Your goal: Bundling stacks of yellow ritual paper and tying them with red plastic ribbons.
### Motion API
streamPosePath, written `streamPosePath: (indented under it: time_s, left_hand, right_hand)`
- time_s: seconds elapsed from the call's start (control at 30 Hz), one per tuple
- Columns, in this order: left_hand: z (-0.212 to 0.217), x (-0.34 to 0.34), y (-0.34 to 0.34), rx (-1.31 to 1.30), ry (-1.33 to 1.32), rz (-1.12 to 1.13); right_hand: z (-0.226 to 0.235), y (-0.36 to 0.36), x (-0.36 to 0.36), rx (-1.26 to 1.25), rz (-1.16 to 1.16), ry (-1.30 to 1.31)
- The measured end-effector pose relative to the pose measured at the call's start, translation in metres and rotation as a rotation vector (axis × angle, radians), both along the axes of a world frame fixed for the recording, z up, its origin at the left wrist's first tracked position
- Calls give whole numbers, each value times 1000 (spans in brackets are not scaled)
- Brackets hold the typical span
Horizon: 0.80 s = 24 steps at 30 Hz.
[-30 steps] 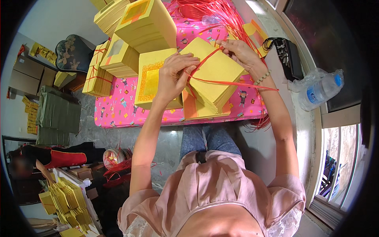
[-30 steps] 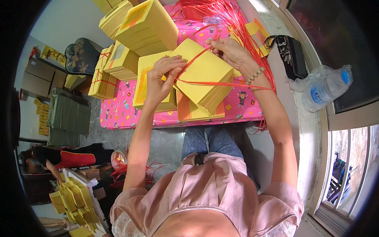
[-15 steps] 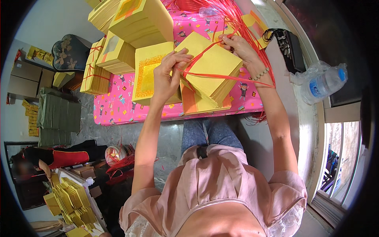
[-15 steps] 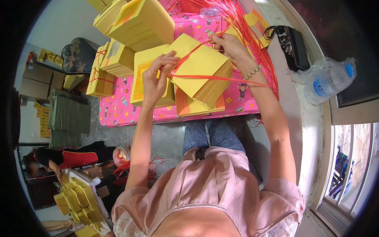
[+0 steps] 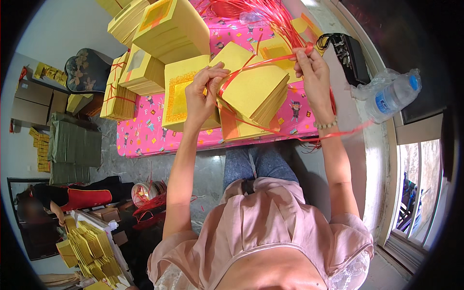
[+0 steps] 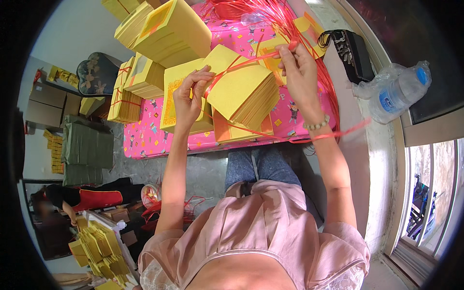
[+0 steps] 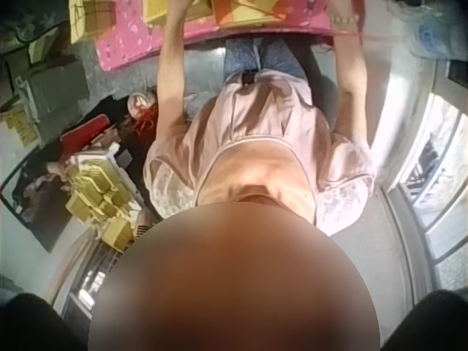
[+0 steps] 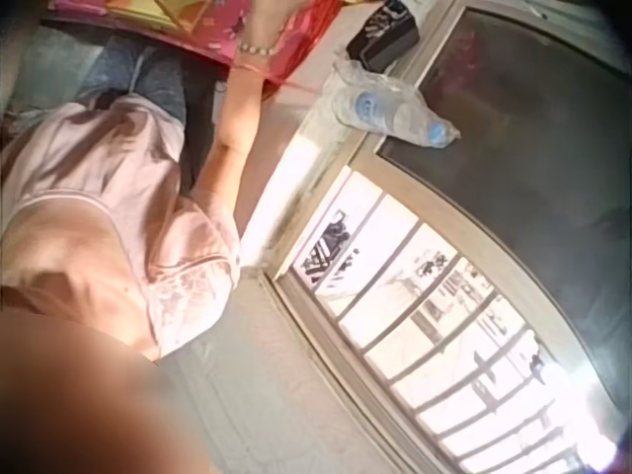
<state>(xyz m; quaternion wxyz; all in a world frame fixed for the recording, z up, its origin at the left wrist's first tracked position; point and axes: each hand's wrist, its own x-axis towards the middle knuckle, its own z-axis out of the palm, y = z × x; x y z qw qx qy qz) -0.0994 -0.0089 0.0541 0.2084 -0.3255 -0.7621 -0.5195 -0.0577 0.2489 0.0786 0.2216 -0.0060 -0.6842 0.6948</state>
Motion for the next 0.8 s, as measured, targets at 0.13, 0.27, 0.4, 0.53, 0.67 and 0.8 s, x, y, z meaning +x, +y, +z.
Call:
streamPosePath:
  time_s: [0.13, 0.27, 0.4, 0.53, 0.67, 0.8]
  left_hand:
    - [-2, 0, -4, -16, 13, 16]
    - [0, 2, 0, 31, -49, 16]
    - [-1, 1, -3, 13, -23, 31]
    - [2, 3, -1, 13, -60, 32]
    - [12, 3, -4, -13, -167, 30]
    - [22, -14, -18, 12, -297, -53]
  right_hand:
    - [-4, -9, 39, -19, -37, 38]
    - [-30, -27, 79, -273, -89, -48]
    - [-50, -49, 110, -923, 9, -206]
    - [-80, -47, 114, -1140, 126, -410]
    - [-101, -37, 102, -1062, 215, -559]
    - [-109, -36, 94, -823, 144, -614]
